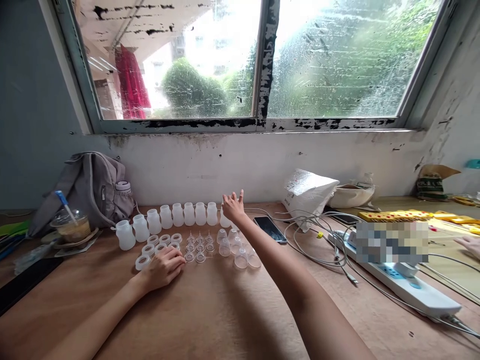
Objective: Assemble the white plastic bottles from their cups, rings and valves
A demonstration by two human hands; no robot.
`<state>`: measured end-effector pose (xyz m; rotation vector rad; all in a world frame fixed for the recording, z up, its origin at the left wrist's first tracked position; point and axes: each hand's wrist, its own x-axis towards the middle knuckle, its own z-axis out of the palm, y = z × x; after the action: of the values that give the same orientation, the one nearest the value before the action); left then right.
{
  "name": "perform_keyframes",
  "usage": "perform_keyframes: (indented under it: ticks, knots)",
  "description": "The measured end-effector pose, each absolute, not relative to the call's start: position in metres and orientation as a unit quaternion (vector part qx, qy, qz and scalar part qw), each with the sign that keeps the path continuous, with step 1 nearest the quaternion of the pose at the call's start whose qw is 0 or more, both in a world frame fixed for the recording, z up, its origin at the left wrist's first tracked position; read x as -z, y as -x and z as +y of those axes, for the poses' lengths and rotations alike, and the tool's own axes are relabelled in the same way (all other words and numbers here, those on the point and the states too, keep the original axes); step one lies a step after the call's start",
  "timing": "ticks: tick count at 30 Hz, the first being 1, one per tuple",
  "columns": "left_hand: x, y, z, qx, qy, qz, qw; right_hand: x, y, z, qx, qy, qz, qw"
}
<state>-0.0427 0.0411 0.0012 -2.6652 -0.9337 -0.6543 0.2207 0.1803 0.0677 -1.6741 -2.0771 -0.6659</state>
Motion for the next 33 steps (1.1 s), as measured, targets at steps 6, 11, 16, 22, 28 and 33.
perform_keyframes:
  ticks: [6, 11, 16, 22, 28, 33]
  knots:
    - [0.000, 0.042, 0.040, 0.240, 0.910, -0.310, 0.134, -0.074, -0.219, 0.155, 0.226, 0.593, -0.741, 0.217]
    - [0.001, 0.035, 0.034, 0.317, 0.878, -0.307, 0.184, -0.096, -0.224, 0.091, 0.194, 0.514, -0.740, 0.388]
    - [-0.007, 0.018, 0.014, 0.366, 0.832, -0.360, 0.209, -0.061, -0.215, 0.027, 0.017, 0.402, -0.781, 0.477]
    - [-0.009, 0.001, -0.001, 0.327, 0.859, -0.356, 0.170, 0.000, -0.189, -0.001, -0.158, 0.319, -0.805, 0.474]
    - [-0.007, -0.004, -0.004, 0.299, 0.869, -0.377, 0.116, -0.004, -0.188, -0.004, -0.198, 0.322, -0.797, 0.470]
    - [-0.006, -0.001, -0.001, 0.264, 0.879, -0.371, 0.143, -0.004, -0.192, -0.006, -0.177, 0.321, -0.823, 0.435]
